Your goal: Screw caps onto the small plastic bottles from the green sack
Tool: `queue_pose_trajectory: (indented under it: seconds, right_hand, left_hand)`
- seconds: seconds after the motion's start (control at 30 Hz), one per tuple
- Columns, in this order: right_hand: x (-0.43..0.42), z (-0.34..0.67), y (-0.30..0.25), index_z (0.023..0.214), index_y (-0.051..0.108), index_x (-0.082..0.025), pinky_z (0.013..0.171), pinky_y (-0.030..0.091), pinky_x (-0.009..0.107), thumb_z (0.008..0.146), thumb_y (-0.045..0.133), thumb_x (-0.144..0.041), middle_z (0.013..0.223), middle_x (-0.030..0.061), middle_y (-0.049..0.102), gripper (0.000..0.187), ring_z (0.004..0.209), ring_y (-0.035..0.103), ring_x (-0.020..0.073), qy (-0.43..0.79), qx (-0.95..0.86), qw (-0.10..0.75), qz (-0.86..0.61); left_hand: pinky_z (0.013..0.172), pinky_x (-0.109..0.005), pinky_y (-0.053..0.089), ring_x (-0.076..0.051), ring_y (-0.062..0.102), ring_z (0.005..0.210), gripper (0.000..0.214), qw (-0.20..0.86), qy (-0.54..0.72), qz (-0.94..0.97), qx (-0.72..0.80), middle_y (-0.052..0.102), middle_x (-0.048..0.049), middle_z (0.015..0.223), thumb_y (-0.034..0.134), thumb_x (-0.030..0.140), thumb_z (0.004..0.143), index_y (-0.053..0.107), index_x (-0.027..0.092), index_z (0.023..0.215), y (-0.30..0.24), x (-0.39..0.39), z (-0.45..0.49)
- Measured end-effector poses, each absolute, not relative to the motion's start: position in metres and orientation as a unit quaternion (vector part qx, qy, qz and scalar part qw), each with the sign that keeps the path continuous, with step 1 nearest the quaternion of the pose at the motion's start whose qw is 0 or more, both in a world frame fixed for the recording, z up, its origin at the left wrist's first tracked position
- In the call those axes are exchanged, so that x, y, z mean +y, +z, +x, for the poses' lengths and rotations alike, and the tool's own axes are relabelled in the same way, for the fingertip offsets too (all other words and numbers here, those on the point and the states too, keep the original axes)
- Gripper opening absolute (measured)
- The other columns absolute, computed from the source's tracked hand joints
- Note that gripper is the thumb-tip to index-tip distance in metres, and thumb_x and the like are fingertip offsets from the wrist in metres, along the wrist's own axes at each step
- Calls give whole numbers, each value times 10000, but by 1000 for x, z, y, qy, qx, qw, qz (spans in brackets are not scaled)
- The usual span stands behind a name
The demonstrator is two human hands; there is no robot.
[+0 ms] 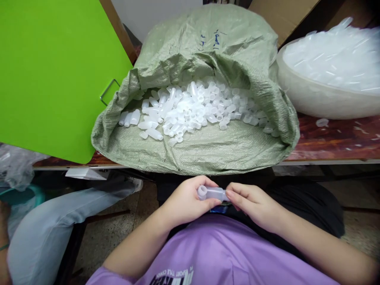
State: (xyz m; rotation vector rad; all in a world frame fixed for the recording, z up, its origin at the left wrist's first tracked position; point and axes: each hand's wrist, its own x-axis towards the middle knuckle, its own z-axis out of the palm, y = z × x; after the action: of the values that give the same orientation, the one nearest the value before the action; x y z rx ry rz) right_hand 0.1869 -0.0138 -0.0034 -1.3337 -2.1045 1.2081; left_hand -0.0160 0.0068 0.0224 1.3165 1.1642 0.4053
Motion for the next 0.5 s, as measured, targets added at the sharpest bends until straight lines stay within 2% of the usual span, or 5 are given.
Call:
queue_pose_trajectory:
  seconds: [0.13, 0.2, 0.27, 0.4, 0.5]
  right_hand:
    - [-15, 191, -4, 1005, 556, -157, 707, 475, 294, 881, 452, -327, 990, 112, 604, 235, 845, 577, 179, 228, -850, 254, -401]
    - [-15, 192, -1, 983, 566, -150, 668, 457, 299, 845, 494, -314, 928, 111, 613, 226, 783, 570, 182, 116, -893, 271, -339]
    - [-14, 190, 0, 791, 573, -169, 566, 401, 283, 833, 479, -318, 716, 57, 585, 181, 612, 517, 153, 83, -912, 276, -293]
    - [-9, 181, -9, 571, 419, -203, 457, 278, 247, 819, 430, -332, 526, -25, 415, 280, 467, 375, 99, 243, -882, 260, -307]
    - [-7, 177, -16, 560, 398, -196, 450, 288, 216, 850, 400, -337, 536, -29, 424, 323, 469, 391, 85, 380, -821, 185, -384]
  left_hand:
    - [607, -209, 425, -84, 527, 623, 325, 674, 161, 539, 479, 611, 11, 736, 736, 287, 642, 590, 139, 892, 23, 9, -20]
    - [554, -187, 394, -60, 478, 567, 340, 714, 130, 523, 446, 576, 30, 689, 750, 296, 625, 592, 134, 877, 24, 13, -22]
    - [530, -175, 374, -54, 457, 562, 350, 749, 94, 515, 406, 562, 30, 686, 761, 297, 611, 596, 127, 870, 24, 14, -24]
    - [482, -168, 340, -54, 429, 545, 383, 743, 95, 512, 420, 538, 28, 674, 759, 350, 608, 582, 126, 862, 20, 12, -23]
    - [450, -170, 313, -49, 399, 499, 374, 712, 102, 518, 462, 520, 40, 638, 730, 392, 638, 565, 136, 854, 11, 9, -22]
